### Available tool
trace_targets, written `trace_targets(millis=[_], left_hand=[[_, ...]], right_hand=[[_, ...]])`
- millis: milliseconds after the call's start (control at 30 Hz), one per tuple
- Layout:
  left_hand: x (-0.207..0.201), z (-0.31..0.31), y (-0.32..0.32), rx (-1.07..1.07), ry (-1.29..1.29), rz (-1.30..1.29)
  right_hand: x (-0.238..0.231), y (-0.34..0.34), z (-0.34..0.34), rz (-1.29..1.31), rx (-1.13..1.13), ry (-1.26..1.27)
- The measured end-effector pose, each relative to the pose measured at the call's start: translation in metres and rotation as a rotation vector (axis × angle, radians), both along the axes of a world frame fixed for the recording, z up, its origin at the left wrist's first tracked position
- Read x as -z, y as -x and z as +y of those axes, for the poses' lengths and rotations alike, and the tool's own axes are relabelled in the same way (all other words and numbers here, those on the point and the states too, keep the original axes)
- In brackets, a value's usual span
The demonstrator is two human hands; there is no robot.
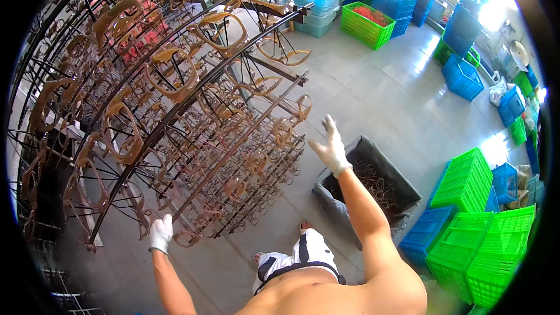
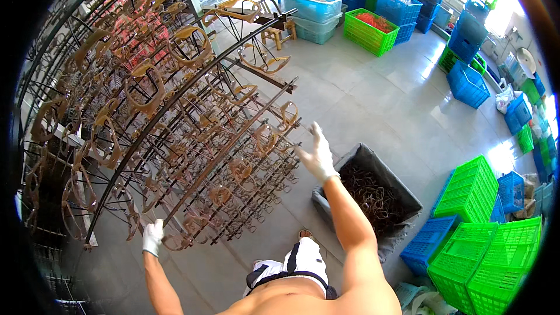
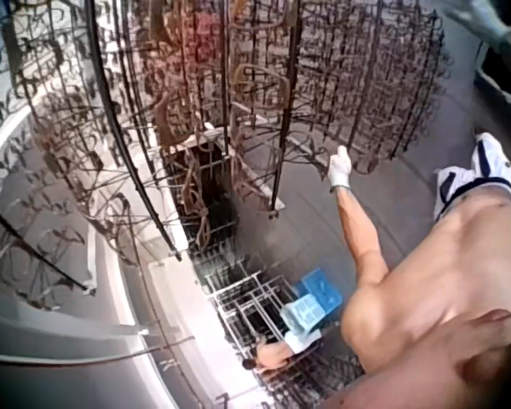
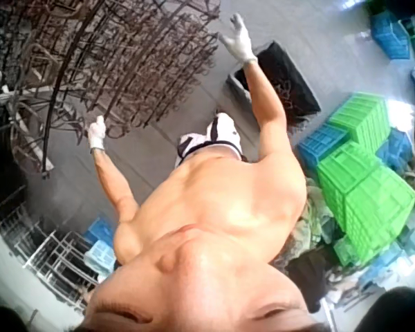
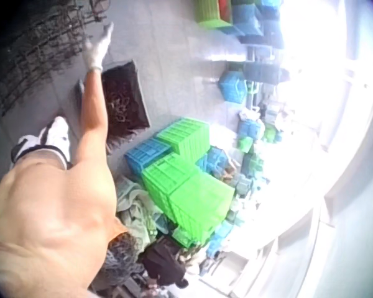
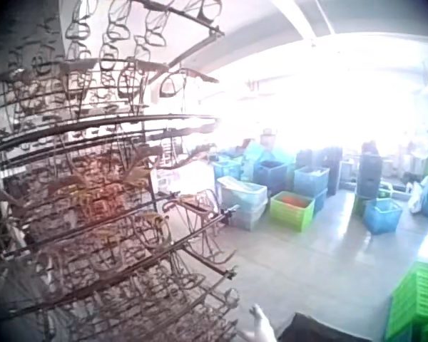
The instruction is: The person removes small metal parts from a multi-tiered metal rack and places them into a nearby bin. The person moves along the rack, detaching parts one by one with gloved hands.
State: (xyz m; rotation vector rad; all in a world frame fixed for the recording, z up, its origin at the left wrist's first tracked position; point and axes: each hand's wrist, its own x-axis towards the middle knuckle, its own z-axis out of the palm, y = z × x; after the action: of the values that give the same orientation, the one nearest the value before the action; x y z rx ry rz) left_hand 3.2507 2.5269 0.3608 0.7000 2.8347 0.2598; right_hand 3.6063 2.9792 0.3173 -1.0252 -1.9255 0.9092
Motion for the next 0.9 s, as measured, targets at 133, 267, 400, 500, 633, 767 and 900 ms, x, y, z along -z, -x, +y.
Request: trace_targets(millis=[133, 267, 400, 500, 633, 767, 900], left_hand=[[-0.010, 0.006, 0.005, -0.178, -0.114, -0.311], [-0.014, 0.016, -0.015, -0.060, -0.046, 0.018], [0.003, 0.025, -0.034, -0.198, -0.025, 0.338], [0.006, 0.028, -0.035, -0.243, -0.061, 0.335], [-0.001, 0.028, -0.044, -0.264, 0.002, 0.256], [-0.004, 0.032, -0.037, -0.274, 0.053, 0.213], [0.006, 0.025, -0.037, -0.230, -0.062, 0.323]], right_hand=[[-0.022, 0.070, 0.026, 0.214, 0.109, -0.095], [-0.047, 0.086, 0.020, 0.241, 0.180, 0.019], [-0.069, 0.093, 0.018, 0.125, 0.149, -0.127], [-0.061, 0.093, 0.014, 0.107, 0.085, -0.207], [-0.067, 0.080, 0.030, 0.119, -0.132, -0.003], [-0.060, 0.085, 0.030, 0.068, -0.054, -0.222], [-0.063, 0.083, 0.031, 0.165, -0.165, 0.017]])
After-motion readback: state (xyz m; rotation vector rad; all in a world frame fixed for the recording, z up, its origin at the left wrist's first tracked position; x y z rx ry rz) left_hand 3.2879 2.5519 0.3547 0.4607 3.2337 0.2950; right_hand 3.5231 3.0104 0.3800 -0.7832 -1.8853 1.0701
